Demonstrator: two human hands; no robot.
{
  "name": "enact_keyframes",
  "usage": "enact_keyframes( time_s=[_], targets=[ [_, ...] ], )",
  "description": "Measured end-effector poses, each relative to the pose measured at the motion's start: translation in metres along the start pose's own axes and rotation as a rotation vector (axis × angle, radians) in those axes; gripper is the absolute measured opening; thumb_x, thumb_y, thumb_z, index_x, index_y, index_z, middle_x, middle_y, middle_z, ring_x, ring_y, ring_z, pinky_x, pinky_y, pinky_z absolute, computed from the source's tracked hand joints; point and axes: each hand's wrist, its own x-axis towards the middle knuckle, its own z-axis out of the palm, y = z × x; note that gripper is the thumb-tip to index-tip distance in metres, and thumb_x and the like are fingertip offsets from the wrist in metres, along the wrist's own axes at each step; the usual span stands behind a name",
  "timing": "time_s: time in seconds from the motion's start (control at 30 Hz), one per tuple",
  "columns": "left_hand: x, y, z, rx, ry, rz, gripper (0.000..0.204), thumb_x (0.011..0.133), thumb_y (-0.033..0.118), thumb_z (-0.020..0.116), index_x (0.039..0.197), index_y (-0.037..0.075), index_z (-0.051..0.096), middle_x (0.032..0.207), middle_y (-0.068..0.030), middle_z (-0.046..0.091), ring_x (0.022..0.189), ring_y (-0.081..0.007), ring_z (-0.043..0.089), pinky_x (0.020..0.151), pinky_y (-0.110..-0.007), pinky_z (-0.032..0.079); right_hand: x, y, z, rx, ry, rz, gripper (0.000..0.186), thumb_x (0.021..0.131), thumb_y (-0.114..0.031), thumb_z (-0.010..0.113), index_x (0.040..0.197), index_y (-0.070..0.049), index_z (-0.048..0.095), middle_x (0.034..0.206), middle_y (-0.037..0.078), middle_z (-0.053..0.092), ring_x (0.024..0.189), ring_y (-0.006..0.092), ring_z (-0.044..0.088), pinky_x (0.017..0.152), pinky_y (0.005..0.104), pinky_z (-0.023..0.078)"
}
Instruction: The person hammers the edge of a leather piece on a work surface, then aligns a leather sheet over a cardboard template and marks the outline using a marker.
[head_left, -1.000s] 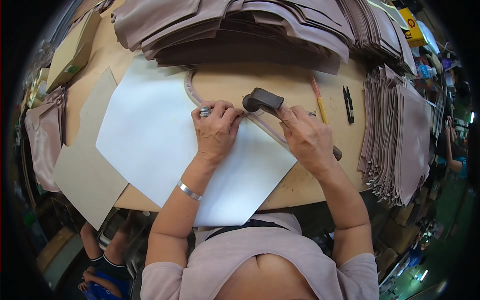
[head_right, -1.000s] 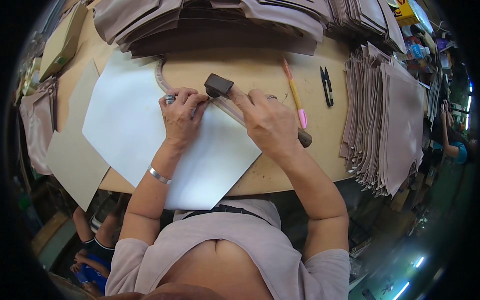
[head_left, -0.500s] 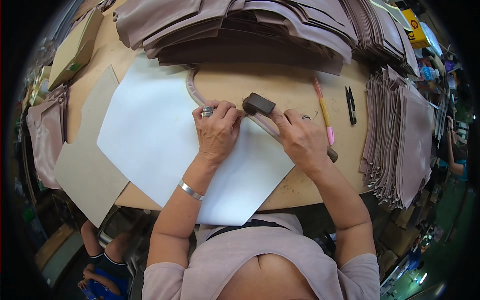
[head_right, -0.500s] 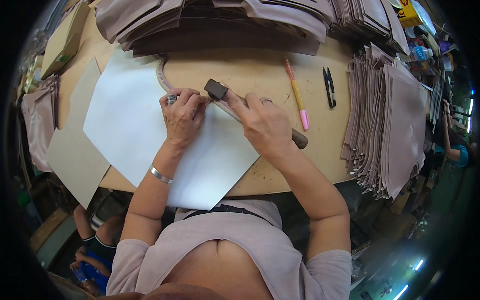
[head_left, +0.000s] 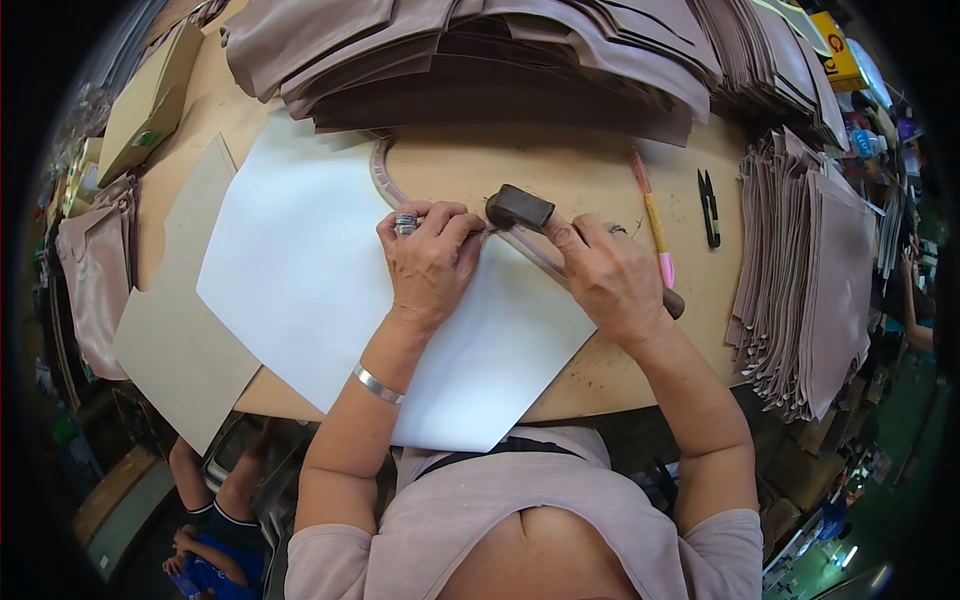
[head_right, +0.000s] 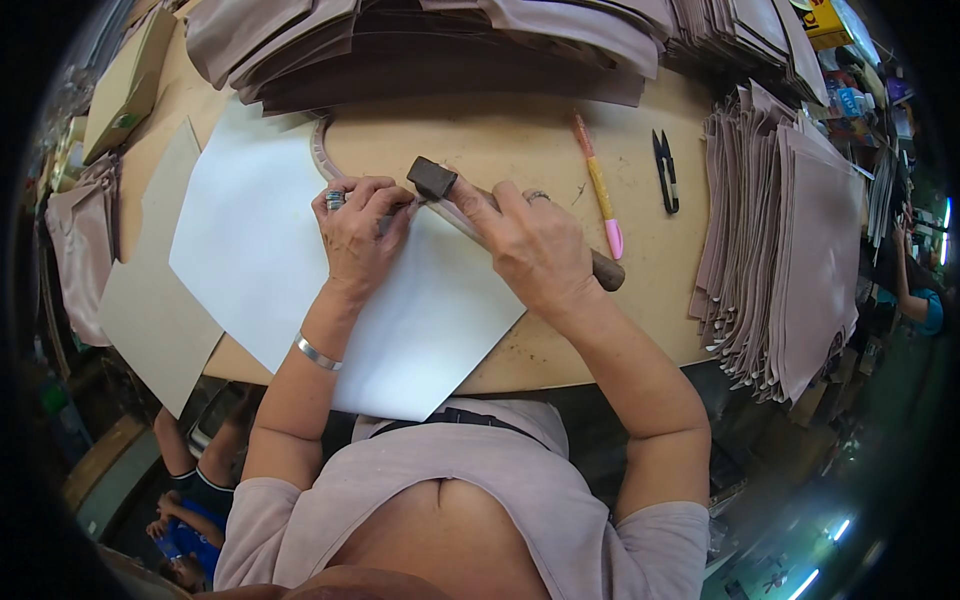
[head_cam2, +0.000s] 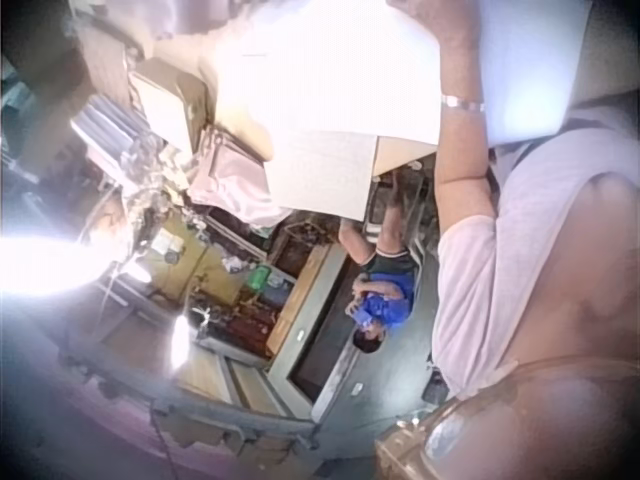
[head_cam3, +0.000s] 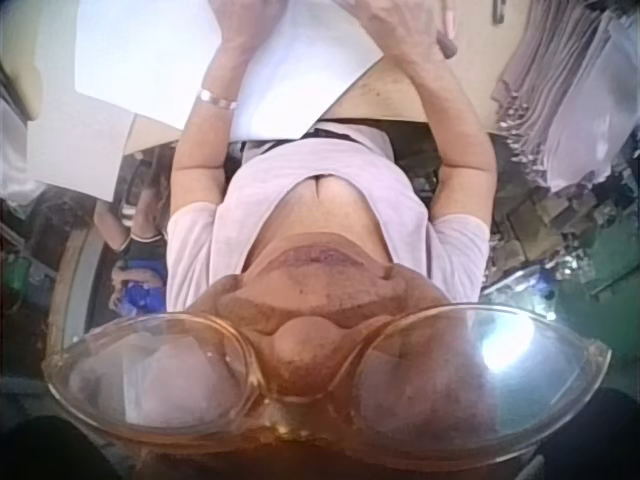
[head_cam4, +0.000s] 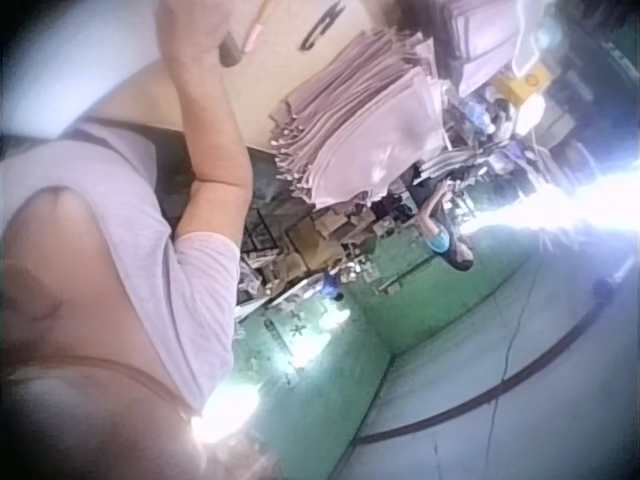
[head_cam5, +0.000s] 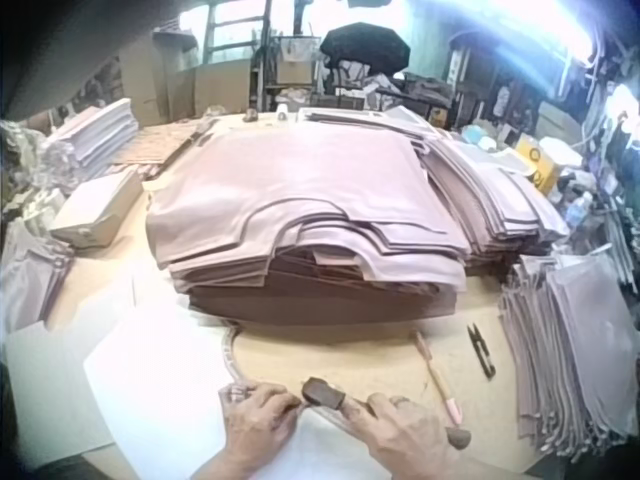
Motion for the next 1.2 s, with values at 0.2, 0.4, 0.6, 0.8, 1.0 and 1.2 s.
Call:
enact_keyframes(
  time_s=[0.2, 0.4, 0.6, 0.8, 1.0, 1.2],
  targets=[
    [-0.002, -0.001, 0.002, 0.058, 0.04, 0.056, 0.013, 0.069, 0.012, 0.07, 0.078, 0.013, 0.061, 0.082, 0.0028, 0.057, 0.091, -0.0192, 0.056, 0.082, -0.037, 0.032, 0.007, 0.001, -0.015, -0.026, 0.029, 0.0, 0.059, 0.072, -0.006, 0.056, 0.128, -0.022, 0.049, 0.072, 0.004, 0.047, 0.052, 0.0184, 0.053, 0.047, 0.0293, 0.045],
    [-0.003, 0.001, 0.006, 0.06, 0.069, 0.09, 0.013, 0.067, 0.01, 0.069, 0.075, 0.011, 0.058, 0.079, 0.0012, 0.056, 0.085, -0.0196, 0.058, 0.076, -0.035, 0.037, 0.005, 0.004, -0.008, 0.002, 0.017, -0.035, 0.061, 0.073, -0.006, 0.056, 0.13, -0.024, 0.048, 0.071, 0.003, 0.048, 0.051, 0.0183, 0.052, 0.046, 0.0294, 0.045],
    [-0.003, -0.002, 0.004, 0.06, 0.087, 0.12, 0.017, 0.066, 0.009, 0.071, 0.079, 0.015, 0.062, 0.08, 0.004, 0.058, 0.077, -0.0167, 0.057, 0.075, -0.033, 0.036, 0.002, 0.0, -0.004, 0.013, -0.007, -0.072, 0.064, 0.072, -0.005, 0.055, 0.132, -0.025, 0.045, 0.069, 0.003, 0.047, 0.052, 0.0182, 0.052, 0.048, 0.0294, 0.045],
    [-0.001, -0.014, -0.008, -0.061, -0.006, -0.003, 0.016, 0.071, 0.017, 0.071, 0.084, 0.014, 0.063, 0.088, 0.0019, 0.058, 0.094, -0.0229, 0.051, 0.08, -0.035, 0.035, 0.004, 0.005, -0.001, 0.032, -0.006, -0.104, 0.063, 0.072, -0.005, 0.055, 0.131, -0.025, 0.046, 0.068, 0.003, 0.047, 0.052, 0.018, 0.052, 0.047, 0.0293, 0.045],
    [-0.002, -0.014, -0.007, -0.078, -0.036, -0.012, 0.017, 0.069, 0.014, 0.072, 0.085, 0.014, 0.065, 0.091, 0.0015, 0.058, 0.095, -0.0227, 0.049, 0.083, -0.036, 0.034, 0.004, 0.006, -0.001, 0.052, 0.007, -0.1, 0.061, 0.073, -0.006, 0.056, 0.13, -0.025, 0.048, 0.068, 0.003, 0.047, 0.051, 0.0179, 0.052, 0.047, 0.0299, 0.045],
    [-0.003, -0.013, -0.005, -0.02, -0.003, 0.058, 0.016, 0.068, 0.011, 0.072, 0.083, 0.015, 0.065, 0.089, 0.0024, 0.058, 0.094, -0.0213, 0.049, 0.081, -0.035, 0.033, 0.009, 0.001, -0.011, 0.025, 0.013, -0.05, 0.058, 0.073, -0.008, 0.057, 0.129, -0.025, 0.05, 0.068, 0.003, 0.048, 0.05, 0.0181, 0.052, 0.047, 0.0305, 0.045]
  ],
)
